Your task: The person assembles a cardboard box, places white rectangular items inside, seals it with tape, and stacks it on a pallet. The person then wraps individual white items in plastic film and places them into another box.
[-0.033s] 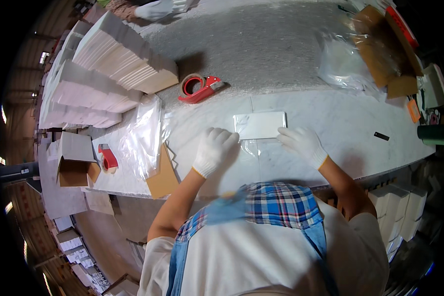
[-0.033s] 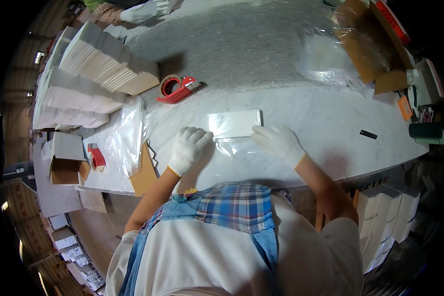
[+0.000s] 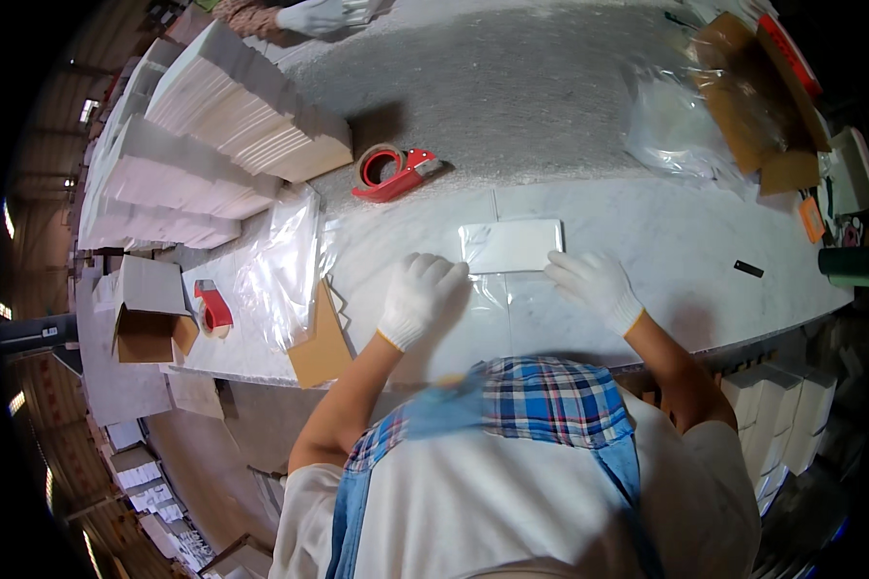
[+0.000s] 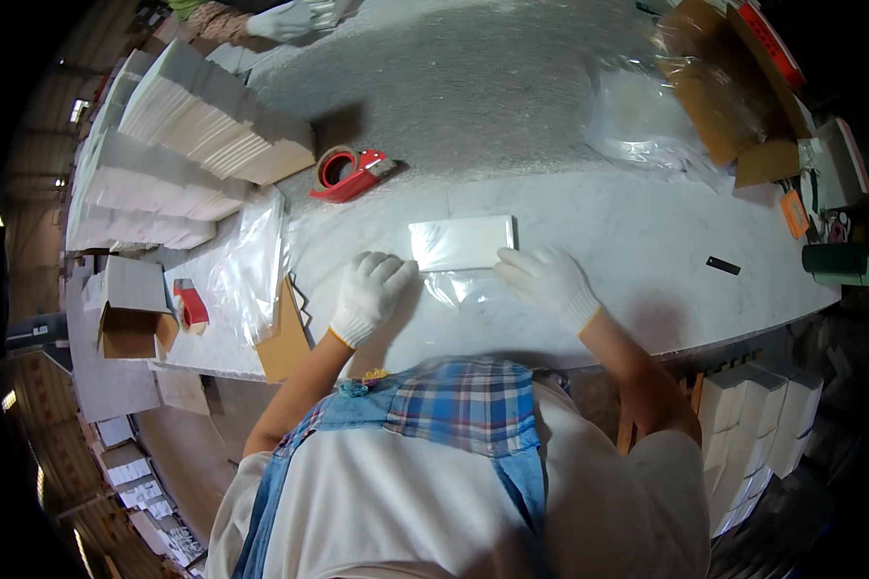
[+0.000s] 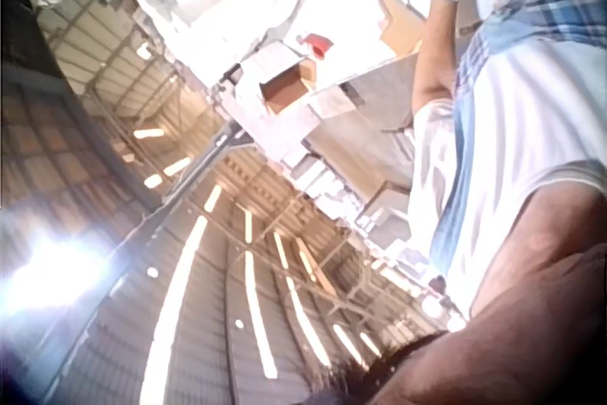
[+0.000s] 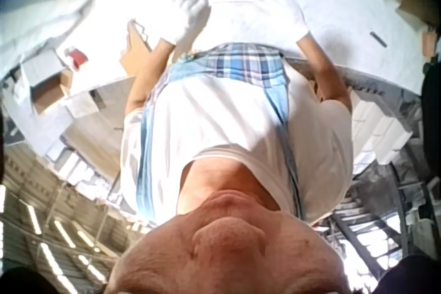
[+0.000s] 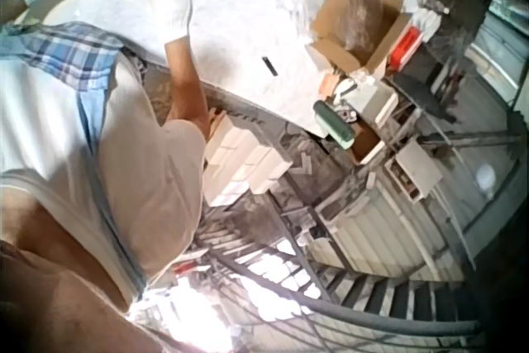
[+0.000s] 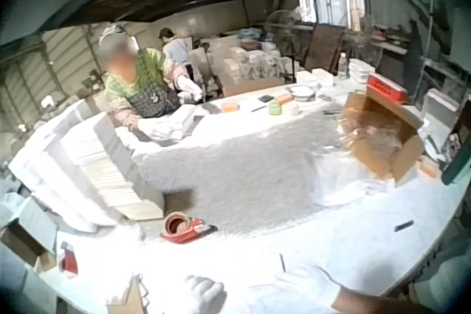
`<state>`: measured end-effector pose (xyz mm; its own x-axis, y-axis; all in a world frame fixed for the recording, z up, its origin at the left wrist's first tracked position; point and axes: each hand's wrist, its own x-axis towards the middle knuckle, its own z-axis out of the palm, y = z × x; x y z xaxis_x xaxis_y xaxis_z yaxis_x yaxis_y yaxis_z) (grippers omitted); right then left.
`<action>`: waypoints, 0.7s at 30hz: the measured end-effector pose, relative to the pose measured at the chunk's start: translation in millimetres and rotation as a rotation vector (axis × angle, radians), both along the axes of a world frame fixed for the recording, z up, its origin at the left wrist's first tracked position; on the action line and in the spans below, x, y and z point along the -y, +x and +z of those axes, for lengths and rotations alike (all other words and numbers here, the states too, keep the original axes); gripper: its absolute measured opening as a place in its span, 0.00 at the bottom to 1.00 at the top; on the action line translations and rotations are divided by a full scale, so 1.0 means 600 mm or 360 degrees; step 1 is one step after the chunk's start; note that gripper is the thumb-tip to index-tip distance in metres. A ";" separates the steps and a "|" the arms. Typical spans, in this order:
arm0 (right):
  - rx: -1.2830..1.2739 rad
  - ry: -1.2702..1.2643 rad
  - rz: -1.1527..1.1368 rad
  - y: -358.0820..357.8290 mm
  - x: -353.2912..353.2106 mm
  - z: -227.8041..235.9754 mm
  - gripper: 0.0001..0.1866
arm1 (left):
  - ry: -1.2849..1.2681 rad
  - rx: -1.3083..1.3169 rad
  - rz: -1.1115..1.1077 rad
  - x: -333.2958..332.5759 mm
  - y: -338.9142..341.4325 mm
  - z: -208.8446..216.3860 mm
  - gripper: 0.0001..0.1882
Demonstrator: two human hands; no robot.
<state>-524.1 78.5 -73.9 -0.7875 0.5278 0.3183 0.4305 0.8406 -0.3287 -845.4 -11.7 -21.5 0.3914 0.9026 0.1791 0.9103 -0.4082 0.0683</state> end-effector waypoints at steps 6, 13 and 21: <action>0.0119 0.0017 -0.0098 0.016 0.027 -0.045 0.18 | 0.0917 -0.0023 0.0240 -0.075 -0.081 0.131 0.11; 0.0014 0.0093 -0.0041 0.003 0.028 0.015 0.18 | 0.1129 -0.0321 0.0562 -0.266 -0.324 0.479 0.43; -0.0117 0.0176 -0.0058 -0.008 0.026 0.040 0.16 | -0.0458 -0.0287 0.0744 -0.385 -0.508 0.561 0.56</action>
<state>-528.8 63.0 -49.9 -0.7406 0.5144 0.4323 0.4398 0.8575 -0.2669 -1150.1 219.0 315.0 -0.0592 0.9895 -0.1317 0.9971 0.0523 -0.0558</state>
